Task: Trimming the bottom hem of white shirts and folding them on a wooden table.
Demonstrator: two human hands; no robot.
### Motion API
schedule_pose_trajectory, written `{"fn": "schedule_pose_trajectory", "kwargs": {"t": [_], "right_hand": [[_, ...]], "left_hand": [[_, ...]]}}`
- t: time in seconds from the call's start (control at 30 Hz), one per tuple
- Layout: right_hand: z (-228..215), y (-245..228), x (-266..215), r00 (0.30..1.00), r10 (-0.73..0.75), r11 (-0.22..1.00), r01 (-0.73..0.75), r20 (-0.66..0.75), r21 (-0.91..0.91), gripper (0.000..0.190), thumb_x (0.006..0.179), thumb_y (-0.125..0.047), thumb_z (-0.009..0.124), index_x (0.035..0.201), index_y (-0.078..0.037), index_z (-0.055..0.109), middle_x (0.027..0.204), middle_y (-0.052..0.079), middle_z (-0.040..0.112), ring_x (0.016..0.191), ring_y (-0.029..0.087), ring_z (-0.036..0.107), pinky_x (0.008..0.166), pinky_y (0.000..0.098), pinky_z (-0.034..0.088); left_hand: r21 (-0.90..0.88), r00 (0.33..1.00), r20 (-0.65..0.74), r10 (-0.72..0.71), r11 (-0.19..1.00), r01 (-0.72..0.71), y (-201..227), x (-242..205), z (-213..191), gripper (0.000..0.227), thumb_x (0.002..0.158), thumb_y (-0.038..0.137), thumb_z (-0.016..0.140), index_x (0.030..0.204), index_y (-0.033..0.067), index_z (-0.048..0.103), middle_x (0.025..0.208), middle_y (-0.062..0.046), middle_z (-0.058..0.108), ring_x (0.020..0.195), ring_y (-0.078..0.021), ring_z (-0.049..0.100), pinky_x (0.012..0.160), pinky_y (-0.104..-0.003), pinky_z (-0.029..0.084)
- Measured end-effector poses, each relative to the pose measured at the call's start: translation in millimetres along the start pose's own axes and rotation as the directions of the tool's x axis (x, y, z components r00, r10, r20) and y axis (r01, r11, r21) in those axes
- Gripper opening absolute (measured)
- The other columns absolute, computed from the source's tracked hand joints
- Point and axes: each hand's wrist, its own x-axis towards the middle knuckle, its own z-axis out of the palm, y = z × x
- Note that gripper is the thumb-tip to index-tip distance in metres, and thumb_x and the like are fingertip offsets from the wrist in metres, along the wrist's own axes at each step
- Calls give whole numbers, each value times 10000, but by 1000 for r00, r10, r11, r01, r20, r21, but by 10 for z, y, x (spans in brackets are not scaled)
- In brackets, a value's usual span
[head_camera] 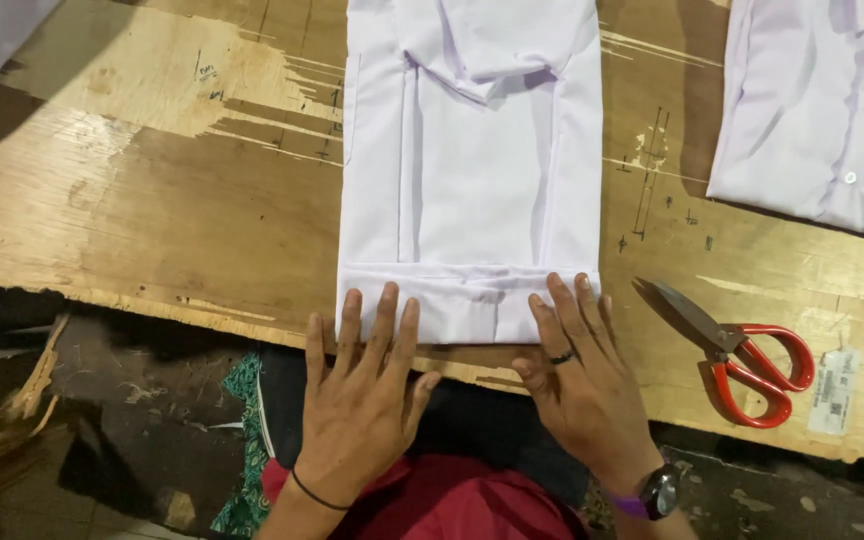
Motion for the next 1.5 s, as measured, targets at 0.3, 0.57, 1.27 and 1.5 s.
{"fn": "schedule_pose_trajectory", "kwargs": {"t": [0.3,0.57,1.27,1.5], "right_hand": [[69,5,-4,983,128,977,-101,135,-188,680,1055,-527,349,1609,-133,347,1703,86,296,1589,302,227,1260,508,203],[-93,-229,263,970,7,998,-23,-244,-65,208,1002,-130,679,1182,-48,746,1169,108,713,1077,304,604,913,418,451],[7,112,790,990,-114,993,113,87,15,186,1067,-258,555,1033,-103,652,978,58,712,977,287,690,969,488,411],[-185,61,858,979,-24,998,11,200,65,251,1089,-327,491,1185,-149,640,808,82,685,826,347,716,807,443,535]], "left_hand": [[107,986,3,-168,980,166,227,72,-180,833,974,708,474,1610,182,367,1681,-129,322,1568,-309,267,1241,-596,178],[-77,986,-167,13,997,-26,150,566,-256,367,943,258,727,1299,184,681,1462,-92,604,1468,-409,390,1179,-737,109],[-528,994,24,-105,843,102,-349,727,-388,89,939,177,743,963,122,677,972,-67,668,897,-345,726,752,-437,579],[-679,975,-19,-222,719,150,-430,799,-184,128,827,162,868,884,182,755,913,19,741,920,-245,770,833,-356,596]]}}
